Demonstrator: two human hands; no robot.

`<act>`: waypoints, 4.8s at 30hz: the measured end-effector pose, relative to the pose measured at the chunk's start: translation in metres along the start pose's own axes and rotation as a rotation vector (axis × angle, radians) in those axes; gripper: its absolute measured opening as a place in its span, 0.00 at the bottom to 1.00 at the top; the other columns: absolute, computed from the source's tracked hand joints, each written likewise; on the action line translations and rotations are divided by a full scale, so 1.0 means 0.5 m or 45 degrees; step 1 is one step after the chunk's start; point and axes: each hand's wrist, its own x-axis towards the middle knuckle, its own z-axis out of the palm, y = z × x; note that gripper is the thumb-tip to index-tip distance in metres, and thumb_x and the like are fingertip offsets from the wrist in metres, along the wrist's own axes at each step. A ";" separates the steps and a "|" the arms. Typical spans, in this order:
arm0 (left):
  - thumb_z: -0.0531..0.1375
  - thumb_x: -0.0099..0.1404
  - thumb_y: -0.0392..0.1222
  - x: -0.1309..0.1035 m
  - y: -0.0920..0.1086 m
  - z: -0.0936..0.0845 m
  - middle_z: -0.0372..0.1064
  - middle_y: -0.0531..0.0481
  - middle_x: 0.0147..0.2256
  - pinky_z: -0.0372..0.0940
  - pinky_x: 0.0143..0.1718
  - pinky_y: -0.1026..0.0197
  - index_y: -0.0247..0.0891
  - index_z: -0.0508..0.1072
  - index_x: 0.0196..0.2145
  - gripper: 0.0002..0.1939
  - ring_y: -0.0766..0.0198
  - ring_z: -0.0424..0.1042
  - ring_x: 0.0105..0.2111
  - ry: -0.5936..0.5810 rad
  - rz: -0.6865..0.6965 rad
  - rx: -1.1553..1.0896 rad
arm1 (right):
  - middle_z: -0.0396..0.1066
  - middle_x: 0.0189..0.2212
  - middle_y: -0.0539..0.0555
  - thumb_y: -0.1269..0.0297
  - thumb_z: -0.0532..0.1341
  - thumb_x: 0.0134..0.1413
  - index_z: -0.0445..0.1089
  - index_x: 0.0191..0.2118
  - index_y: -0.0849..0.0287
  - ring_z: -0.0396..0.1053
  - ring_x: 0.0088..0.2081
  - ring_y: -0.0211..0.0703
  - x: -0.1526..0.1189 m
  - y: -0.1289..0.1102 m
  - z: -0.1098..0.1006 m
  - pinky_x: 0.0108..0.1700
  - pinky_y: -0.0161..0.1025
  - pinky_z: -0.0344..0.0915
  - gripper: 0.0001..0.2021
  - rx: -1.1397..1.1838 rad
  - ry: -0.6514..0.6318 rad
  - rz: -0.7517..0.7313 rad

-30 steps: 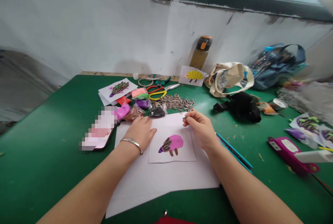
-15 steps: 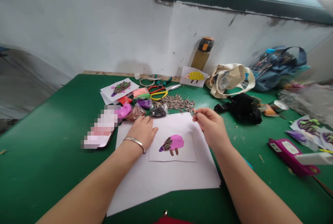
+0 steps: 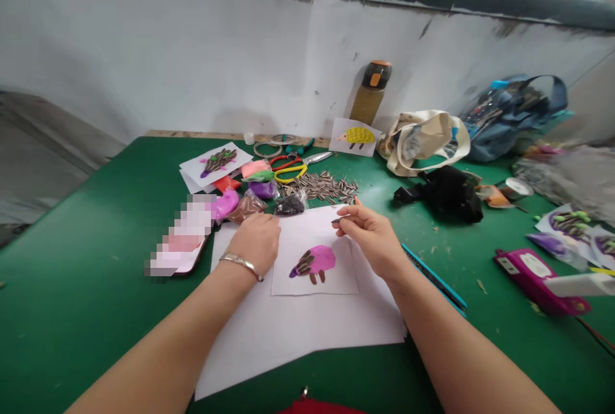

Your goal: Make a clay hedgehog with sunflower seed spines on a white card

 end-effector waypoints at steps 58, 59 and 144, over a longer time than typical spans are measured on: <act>0.63 0.56 0.47 -0.018 0.037 -0.040 0.65 0.41 0.44 0.60 0.50 0.49 0.37 0.72 0.40 0.16 0.49 0.63 0.48 -0.356 0.301 -0.371 | 0.70 0.26 0.50 0.74 0.54 0.53 0.71 0.26 0.57 0.65 0.30 0.37 -0.069 -0.013 0.063 0.34 0.33 0.54 0.11 -1.263 -0.566 -0.324; 0.63 0.56 0.47 -0.018 0.038 -0.039 0.65 0.41 0.44 0.60 0.50 0.49 0.37 0.72 0.39 0.15 0.49 0.63 0.48 -0.349 0.300 -0.373 | 0.69 0.26 0.50 0.74 0.54 0.53 0.71 0.27 0.58 0.64 0.30 0.38 -0.070 -0.013 0.064 0.34 0.33 0.54 0.11 -1.283 -0.567 -0.334; 0.63 0.54 0.49 -0.019 0.032 -0.036 0.64 0.42 0.42 0.60 0.49 0.51 0.36 0.72 0.38 0.17 0.50 0.62 0.45 -0.356 0.304 -0.386 | 0.71 0.36 0.58 0.73 0.52 0.56 0.74 0.34 0.58 0.67 0.38 0.45 0.111 -0.049 -0.006 0.36 0.37 0.56 0.13 -2.048 -0.139 -0.291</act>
